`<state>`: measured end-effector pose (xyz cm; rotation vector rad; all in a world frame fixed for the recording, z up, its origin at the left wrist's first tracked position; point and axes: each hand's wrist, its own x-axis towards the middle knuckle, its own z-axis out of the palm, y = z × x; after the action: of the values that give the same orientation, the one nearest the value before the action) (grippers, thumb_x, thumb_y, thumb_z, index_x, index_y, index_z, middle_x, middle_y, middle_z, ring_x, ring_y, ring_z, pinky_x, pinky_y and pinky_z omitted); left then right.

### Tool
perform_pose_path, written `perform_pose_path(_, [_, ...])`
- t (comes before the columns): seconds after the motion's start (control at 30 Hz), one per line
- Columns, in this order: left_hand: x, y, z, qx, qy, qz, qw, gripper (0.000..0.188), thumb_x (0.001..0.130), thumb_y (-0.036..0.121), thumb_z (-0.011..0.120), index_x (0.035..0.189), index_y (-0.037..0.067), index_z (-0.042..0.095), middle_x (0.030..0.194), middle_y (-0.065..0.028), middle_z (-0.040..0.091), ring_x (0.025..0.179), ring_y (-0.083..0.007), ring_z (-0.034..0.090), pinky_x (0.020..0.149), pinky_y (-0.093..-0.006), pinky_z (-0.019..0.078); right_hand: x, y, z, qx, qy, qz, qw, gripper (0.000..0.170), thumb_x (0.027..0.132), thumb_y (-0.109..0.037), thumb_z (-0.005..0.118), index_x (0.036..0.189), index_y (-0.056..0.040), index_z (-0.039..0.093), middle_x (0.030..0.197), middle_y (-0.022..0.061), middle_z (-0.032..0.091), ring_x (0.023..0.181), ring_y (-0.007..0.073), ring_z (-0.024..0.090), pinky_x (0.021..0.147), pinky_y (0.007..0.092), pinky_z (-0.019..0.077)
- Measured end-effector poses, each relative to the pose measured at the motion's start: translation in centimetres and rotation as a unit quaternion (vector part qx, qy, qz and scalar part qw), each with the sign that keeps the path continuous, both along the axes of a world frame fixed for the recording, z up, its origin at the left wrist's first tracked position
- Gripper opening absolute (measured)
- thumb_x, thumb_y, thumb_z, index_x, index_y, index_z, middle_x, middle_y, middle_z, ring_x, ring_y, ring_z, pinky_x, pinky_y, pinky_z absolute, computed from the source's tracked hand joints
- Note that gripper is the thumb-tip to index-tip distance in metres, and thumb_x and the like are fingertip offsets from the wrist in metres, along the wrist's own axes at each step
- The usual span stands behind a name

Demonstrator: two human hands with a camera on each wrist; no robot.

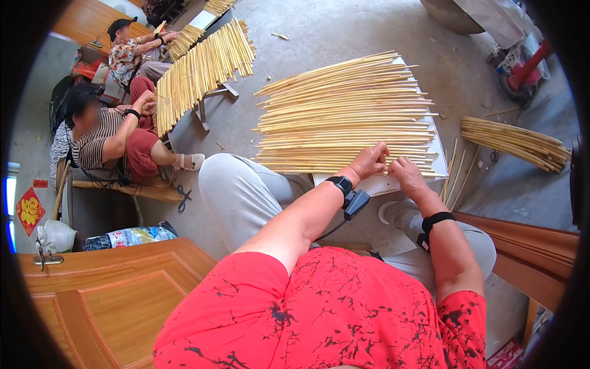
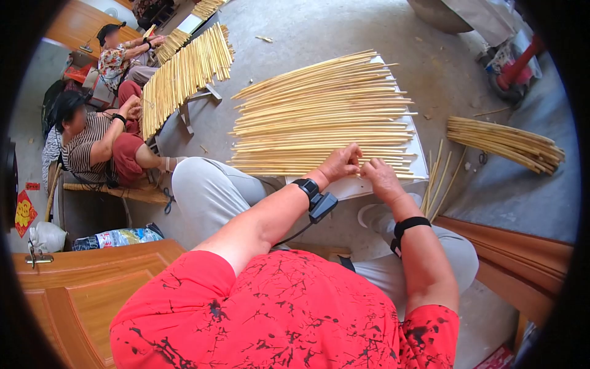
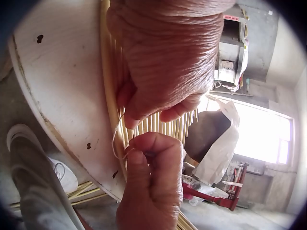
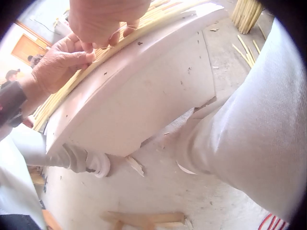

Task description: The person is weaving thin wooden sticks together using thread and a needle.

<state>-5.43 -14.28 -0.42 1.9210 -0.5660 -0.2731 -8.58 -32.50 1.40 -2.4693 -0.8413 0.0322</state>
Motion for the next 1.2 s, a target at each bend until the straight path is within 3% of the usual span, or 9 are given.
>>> perform_pose_path(0.5, [-0.2,-0.2,-0.9,0.005,-0.021,0.015,1.000,0.035,0.064,0.002,0.066,0.091,0.006,0.045,0.063,-0.0075,0.058,0.059,-0.0207,0.057,0.055,-0.0301,0.0438,-0.7,0.5,-0.4,-0.056,-0.119,0.006,0.991,0.008,0.075,-0.009,0.049,0.081,-0.0050,0.047,0.077,0.0103,0.050,0.077,0.0277,0.050,0.066,0.0375,0.0411])
perform_pose_path(0.67, [-0.7,-0.5,-0.8,0.002,-0.091,0.045,0.995,0.024,0.068,0.002,0.060,0.091,0.006,0.052,0.064,-0.0086,0.056,0.057,-0.0177,0.053,0.055,-0.0289,0.0432,-0.1,1.1,-0.3,0.063,-0.141,-0.086,0.984,0.007,0.076,-0.006,0.053,0.077,-0.0039,0.046,0.073,0.0150,0.050,0.073,0.0328,0.051,0.063,0.0415,0.0412])
perform_pose_path(0.7, [-0.7,-0.8,-1.3,-0.093,0.028,0.037,0.995,0.019,0.069,0.002,0.056,0.088,0.007,0.057,0.066,-0.0093,0.056,0.059,-0.0173,0.053,0.056,-0.0288,0.0437,0.0,1.1,-0.1,0.120,-0.110,-0.131,0.978,0.008,0.077,-0.007,0.053,0.078,-0.0033,0.047,0.072,0.0166,0.049,0.072,0.0352,0.050,0.063,0.0422,0.0404])
perform_pose_path(0.73, [-0.7,-0.6,-0.1,0.006,-0.051,0.033,0.998,0.017,0.069,0.001,0.054,0.085,0.007,0.060,0.069,-0.0093,0.058,0.062,-0.0172,0.054,0.058,-0.0289,0.0443,0.2,1.0,0.4,0.178,-0.061,-0.178,0.966,0.009,0.079,-0.008,0.053,0.082,-0.0026,0.047,0.074,0.0178,0.052,0.071,0.0366,0.051,0.061,0.0422,0.0406])
perform_pose_path(0.77, [-0.4,-0.5,-0.6,-0.003,-0.091,0.010,0.996,0.018,0.069,-0.001,0.053,0.083,0.007,0.061,0.070,-0.0097,0.058,0.064,-0.0173,0.056,0.058,-0.0291,0.0446,0.5,0.8,0.6,0.229,0.025,-0.235,0.944,0.011,0.080,-0.010,0.053,0.085,-0.0020,0.048,0.075,0.0182,0.055,0.072,0.0370,0.053,0.061,0.0409,0.0420])
perform_pose_path(0.87, [-0.6,-0.4,-0.1,0.030,-0.101,-0.039,0.994,0.024,0.068,-0.005,0.052,0.085,0.007,0.063,0.073,-0.0083,0.058,0.070,-0.0192,0.055,0.064,-0.0298,0.0438,1.4,-0.7,-0.6,0.350,0.193,-0.323,0.858,0.012,0.086,-0.013,0.049,0.090,-0.0015,0.048,0.075,0.0104,0.059,0.066,0.0178,0.058,0.061,0.0269,0.0482])
perform_pose_path(0.9, [-0.7,-0.5,0.2,0.023,-0.095,-0.050,0.994,0.024,0.068,-0.005,0.052,0.085,0.007,0.063,0.073,-0.0083,0.058,0.070,-0.0192,0.055,0.064,-0.0298,0.0438,1.4,-1.0,-0.5,0.344,0.192,-0.336,0.855,0.012,0.086,-0.013,0.049,0.090,-0.0015,0.048,0.075,0.0104,0.059,0.066,0.0178,0.058,0.061,0.0269,0.0482])
perform_pose_path(0.97, [-1.0,-0.4,1.0,0.055,-0.134,-0.042,0.988,0.026,0.067,-0.005,0.053,0.087,0.008,0.064,0.071,-0.0070,0.056,0.071,-0.0219,0.053,0.067,-0.0311,0.0431,1.4,-1.3,0.4,0.453,0.314,-0.359,0.754,0.015,0.088,-0.014,0.044,0.096,-0.0010,0.044,0.077,0.0095,0.058,0.064,0.0167,0.059,0.061,0.0265,0.0515])
perform_pose_path(1.2, [-1.7,-0.8,1.1,0.075,-0.197,-0.040,0.977,0.034,0.066,-0.006,0.051,0.094,0.009,0.063,0.068,-0.0067,0.053,0.068,-0.0229,0.051,0.066,-0.0321,0.0431,1.3,-1.5,0.7,0.542,0.330,-0.434,0.639,0.015,0.089,-0.011,0.040,0.099,0.0002,0.039,0.076,0.0107,0.054,0.064,0.0207,0.060,0.059,0.0329,0.0543])
